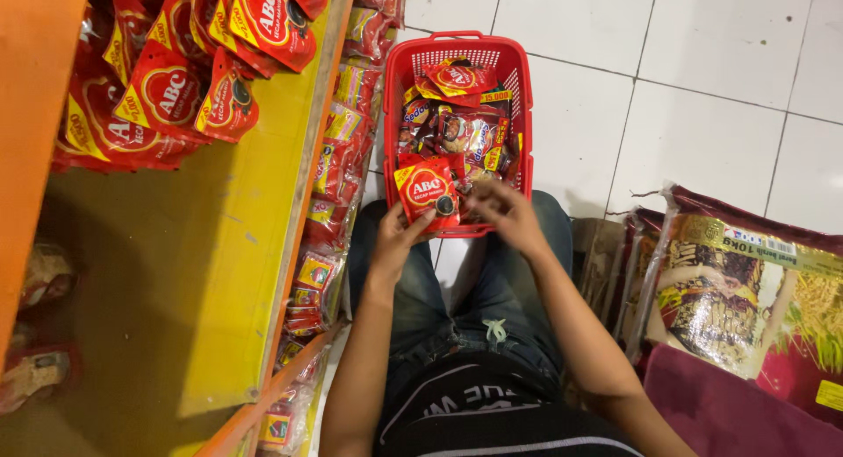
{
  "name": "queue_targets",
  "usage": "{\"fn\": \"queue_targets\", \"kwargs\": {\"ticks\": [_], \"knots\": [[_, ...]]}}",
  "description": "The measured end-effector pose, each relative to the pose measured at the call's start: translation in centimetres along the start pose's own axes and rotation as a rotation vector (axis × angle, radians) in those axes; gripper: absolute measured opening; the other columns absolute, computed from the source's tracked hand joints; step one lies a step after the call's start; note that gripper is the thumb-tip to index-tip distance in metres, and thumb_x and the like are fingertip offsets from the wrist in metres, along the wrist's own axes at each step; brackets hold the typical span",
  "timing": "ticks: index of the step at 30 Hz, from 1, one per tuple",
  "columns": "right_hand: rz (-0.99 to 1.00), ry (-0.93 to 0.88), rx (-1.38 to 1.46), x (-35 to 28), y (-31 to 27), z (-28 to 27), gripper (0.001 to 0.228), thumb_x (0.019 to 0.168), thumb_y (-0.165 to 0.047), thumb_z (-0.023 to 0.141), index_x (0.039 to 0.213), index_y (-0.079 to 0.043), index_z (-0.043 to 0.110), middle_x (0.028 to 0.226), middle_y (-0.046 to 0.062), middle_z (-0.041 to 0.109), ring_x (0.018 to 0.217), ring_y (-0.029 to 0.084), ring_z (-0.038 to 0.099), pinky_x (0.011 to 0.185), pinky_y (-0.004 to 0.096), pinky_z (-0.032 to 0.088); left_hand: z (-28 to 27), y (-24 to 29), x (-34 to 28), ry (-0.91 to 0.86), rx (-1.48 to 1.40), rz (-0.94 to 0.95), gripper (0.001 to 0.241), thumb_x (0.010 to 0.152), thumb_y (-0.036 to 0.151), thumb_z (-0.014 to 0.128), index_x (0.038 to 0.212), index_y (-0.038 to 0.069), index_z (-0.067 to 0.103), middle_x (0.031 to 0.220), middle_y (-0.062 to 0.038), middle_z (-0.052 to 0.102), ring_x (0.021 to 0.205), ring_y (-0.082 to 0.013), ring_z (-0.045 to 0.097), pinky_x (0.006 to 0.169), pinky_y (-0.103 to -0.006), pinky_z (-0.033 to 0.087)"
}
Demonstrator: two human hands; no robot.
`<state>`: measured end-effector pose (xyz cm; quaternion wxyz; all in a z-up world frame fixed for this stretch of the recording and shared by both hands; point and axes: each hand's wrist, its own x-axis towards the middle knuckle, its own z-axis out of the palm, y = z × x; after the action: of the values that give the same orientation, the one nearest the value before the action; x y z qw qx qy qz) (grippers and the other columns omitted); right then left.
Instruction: The person picks up packets of soy sauce and noodles from a red basket and places them onto low grocery shelves, organizing them into neat stacks.
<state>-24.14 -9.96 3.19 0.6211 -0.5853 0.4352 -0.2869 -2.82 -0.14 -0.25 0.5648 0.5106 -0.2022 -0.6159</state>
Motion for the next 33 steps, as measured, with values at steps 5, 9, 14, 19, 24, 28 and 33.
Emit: {"fn": "queue_targets", "kwargs": {"ticks": [5, 9, 14, 19, 24, 28, 33], "knots": [[-0.151, 0.496, -0.849, 2.8, -0.6, -2.8, 0.029, 0.090, -0.024, 0.082, 0.110, -0.004, 0.073, 0.104, 0.014, 0.064, 0.095, 0.031, 0.063, 0.080, 0.042, 0.052, -0.1, 1.6, -1.1, -0.012, -0.023, 0.048, 0.047, 0.090, 0.013, 0.076, 0.133, 0.005, 0.060, 0.120, -0.009, 0.070, 0.108, -0.0187, 0.071, 0.089, -0.0367, 0.063], [-0.242, 0.459, -1.106, 3.2, -1.2, -2.4, 0.028, 0.087, -0.026, 0.079, 0.098, -0.002, 0.071, 0.108, 0.016, 0.060, 0.102, 0.036, 0.058, 0.076, 0.048, 0.051, 0.6, 2.8, -2.4, 0.009, -0.094, 0.081, 0.045, 0.091, 0.012, 0.077, 0.133, 0.003, 0.062, 0.121, -0.009, 0.071, 0.111, -0.0182, 0.070, 0.097, -0.0338, 0.058], [-0.366, 0.618, -1.063, 2.4, -2.3, -0.9, 0.014, 0.085, -0.020, 0.078, 0.083, -0.007, 0.073, 0.113, 0.015, 0.061, 0.103, 0.037, 0.059, 0.081, 0.048, 0.052, 1.1, 4.6, -4.4, -0.029, 0.010, 0.229, 0.051, 0.087, 0.009, 0.082, 0.132, 0.002, 0.061, 0.123, -0.009, 0.071, 0.114, -0.0159, 0.068, 0.102, -0.0307, 0.053], [-0.209, 0.506, -0.309, -0.6, -5.1, -0.6, 0.020, 0.102, -0.017, 0.068, 0.111, 0.001, 0.066, 0.120, 0.016, 0.061, 0.100, 0.029, 0.069, 0.082, 0.038, 0.056, 1.4, 5.4, -4.7, 0.023, 0.051, 0.242, 0.053, 0.084, 0.008, 0.083, 0.132, 0.002, 0.060, 0.119, -0.011, 0.074, 0.111, -0.0170, 0.070, 0.101, -0.0301, 0.054], [-0.379, 0.391, -0.288, -4.6, -8.7, 2.3, 0.015, 0.104, -0.013, 0.065, 0.111, -0.001, 0.064, 0.135, 0.016, 0.060, 0.113, 0.026, 0.070, 0.091, 0.032, 0.059, 2.6, 3.7, -2.8, 0.104, 0.160, 0.253, 0.054, 0.083, 0.006, 0.082, 0.131, 0.001, 0.059, 0.115, -0.011, 0.073, 0.104, -0.0176, 0.071, 0.092, -0.0298, 0.056], [-0.494, 0.123, -0.363, -5.1, -9.1, 5.2, 0.028, 0.093, -0.017, 0.077, 0.116, -0.003, 0.069, 0.139, 0.020, 0.059, 0.138, 0.034, 0.054, 0.103, 0.040, 0.047, 3.8, 1.3, -2.0, 0.009, -0.025, 0.402, 0.049, 0.089, 0.002, 0.073, 0.135, 0.003, 0.054, 0.121, -0.008, 0.069, 0.112, -0.0142, 0.068, 0.096, -0.0283, 0.054], [-0.513, 0.173, -0.290, -4.4, -7.6, 6.6, 0.033, 0.101, -0.017, 0.072, 0.132, -0.006, 0.068, 0.149, 0.023, 0.053, 0.141, 0.033, 0.052, 0.107, 0.038, 0.048, 3.4, 1.4, -2.9, 0.049, -0.024, 0.384, 0.045, 0.091, -0.004, 0.067, 0.135, -0.003, 0.057, 0.121, -0.011, 0.071, 0.111, -0.0162, 0.069, 0.095, -0.0291, 0.055]]}}
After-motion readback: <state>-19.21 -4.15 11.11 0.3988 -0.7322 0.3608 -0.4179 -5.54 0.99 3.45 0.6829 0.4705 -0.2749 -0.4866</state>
